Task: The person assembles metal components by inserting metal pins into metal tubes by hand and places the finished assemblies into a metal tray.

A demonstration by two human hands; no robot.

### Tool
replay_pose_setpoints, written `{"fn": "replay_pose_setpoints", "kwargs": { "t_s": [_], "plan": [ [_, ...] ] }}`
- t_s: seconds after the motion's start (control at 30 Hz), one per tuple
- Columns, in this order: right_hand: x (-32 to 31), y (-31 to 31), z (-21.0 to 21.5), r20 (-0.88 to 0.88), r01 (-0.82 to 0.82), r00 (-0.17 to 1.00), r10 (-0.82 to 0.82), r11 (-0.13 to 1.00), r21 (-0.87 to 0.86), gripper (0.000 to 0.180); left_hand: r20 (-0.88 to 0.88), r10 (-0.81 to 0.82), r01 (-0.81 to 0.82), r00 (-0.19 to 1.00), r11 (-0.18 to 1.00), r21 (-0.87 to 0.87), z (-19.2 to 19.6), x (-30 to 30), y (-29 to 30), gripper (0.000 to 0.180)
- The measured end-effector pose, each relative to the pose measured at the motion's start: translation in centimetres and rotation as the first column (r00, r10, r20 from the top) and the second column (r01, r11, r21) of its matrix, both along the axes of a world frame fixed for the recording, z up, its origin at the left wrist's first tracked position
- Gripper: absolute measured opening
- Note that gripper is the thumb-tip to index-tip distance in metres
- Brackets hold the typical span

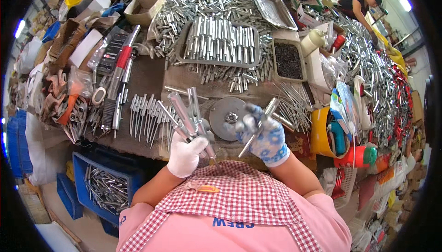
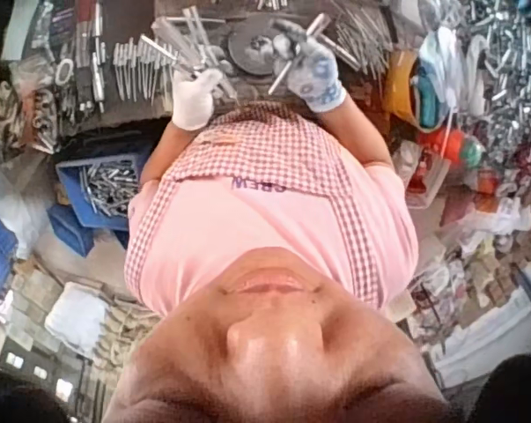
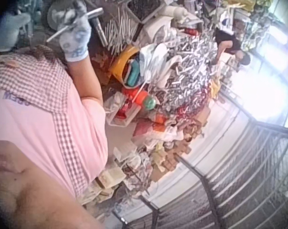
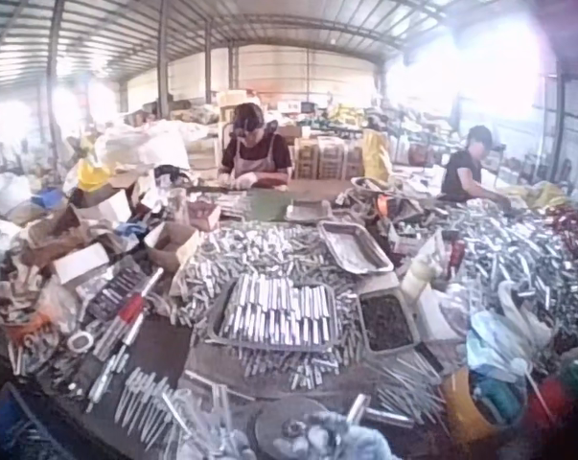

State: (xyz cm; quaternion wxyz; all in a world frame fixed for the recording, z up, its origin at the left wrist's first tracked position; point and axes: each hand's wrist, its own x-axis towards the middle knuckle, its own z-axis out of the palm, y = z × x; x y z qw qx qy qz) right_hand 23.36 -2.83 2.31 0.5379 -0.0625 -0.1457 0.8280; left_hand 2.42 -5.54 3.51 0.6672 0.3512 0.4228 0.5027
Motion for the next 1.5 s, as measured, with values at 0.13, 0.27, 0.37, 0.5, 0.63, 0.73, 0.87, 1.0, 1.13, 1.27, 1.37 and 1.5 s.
{"fn": "replay_pose_setpoints", "kwargs": {
  "t_s": [0.13, 0.27, 0.37, 0.5, 0.63, 0.73, 0.87, 1.0, 1.13, 1.27, 1.37, 1.5],
  "plan": [
    [0.2, 0.8, -0.3, -0.229, -0.038, 0.973, 0.037, 0.999, 0.003, 0.044, 0.038, -0.144, 0.147, 0.989, 0.983, -0.109, -0.8, 0.0, -0.5, 0.025],
    [-0.5, 0.1, 0.4, -0.171, -0.033, 0.985, 0.029, 0.999, -0.024, 0.044, 0.094, -0.009, 0.016, 0.996, 0.996, -0.083, -0.1, 1.2, -0.2, 0.021],
    [-0.7, -0.2, 0.2, -0.2, -0.064, 0.977, 0.07, 0.997, 0.035, 0.043, 0.054, -0.018, 0.022, 0.998, 0.997, -0.077, 1.4, 1.9, 0.2, 0.021],
    [-0.6, -0.6, 0.0, -0.223, -0.101, 0.969, 0.102, 0.995, 0.018, 0.043, 0.015, -0.032, 0.033, 0.999, 0.998, -0.045, 2.2, 2.5, 0.4, 0.017],
    [-0.9, -0.8, 0.2, -0.204, -0.095, 0.973, 0.106, 0.993, 0.066, 0.043, -0.087, 0.017, -0.02, 0.996, 0.999, -0.031, 3.0, 3.1, 0.9, 0.012],
    [-0.9, -0.9, 0.2, -0.174, -0.121, 0.976, 0.134, 0.989, 0.085, 0.043, -0.158, -0.001, -0.005, 0.987, 0.999, -0.038, 2.6, 3.0, 1.0, 0.009],
    [-0.9, -1.2, 0.2, -0.264, -0.153, 0.953, 0.146, 0.988, -0.006, 0.041, -0.151, 0.056, -0.061, 0.987, 0.998, -0.031, 1.7, 3.0, 0.6, 0.007],
    [-1.0, -1.3, 0.5, -0.131, -0.091, 0.988, 0.087, 0.996, -0.026, 0.038, -0.17, -0.009, 0.003, 0.985, 0.999, -0.033, 2.0, 2.5, 0.6, 0.009],
    [-1.4, -1.1, 1.0, -0.129, -0.083, 0.989, 0.074, 0.995, -0.063, 0.035, 0.009, 0.081, -0.081, 0.997, 0.997, 0.002, 1.3, 2.6, 0.3, 0.015],
    [-1.5, -1.3, 1.0, -0.16, -0.087, 0.985, 0.065, 0.987, -0.137, 0.036, 0.0, 0.037, -0.037, 0.999, 0.999, 0.0, 1.5, 2.3, 0.2, 0.018],
    [-1.4, -1.0, 0.3, -0.311, -0.158, 0.941, 0.137, 0.987, -0.042, 0.039, -0.015, 0.038, -0.038, 0.999, 0.999, 0.01, 2.1, 2.5, 0.3, 0.018],
    [-1.8, -0.9, 0.4, -0.296, -0.155, 0.945, 0.137, 0.987, -0.039, 0.039, -0.031, 0.038, -0.037, 0.999, 0.998, 0.047, 2.2, 2.5, 0.4, 0.016]
  ]
}}
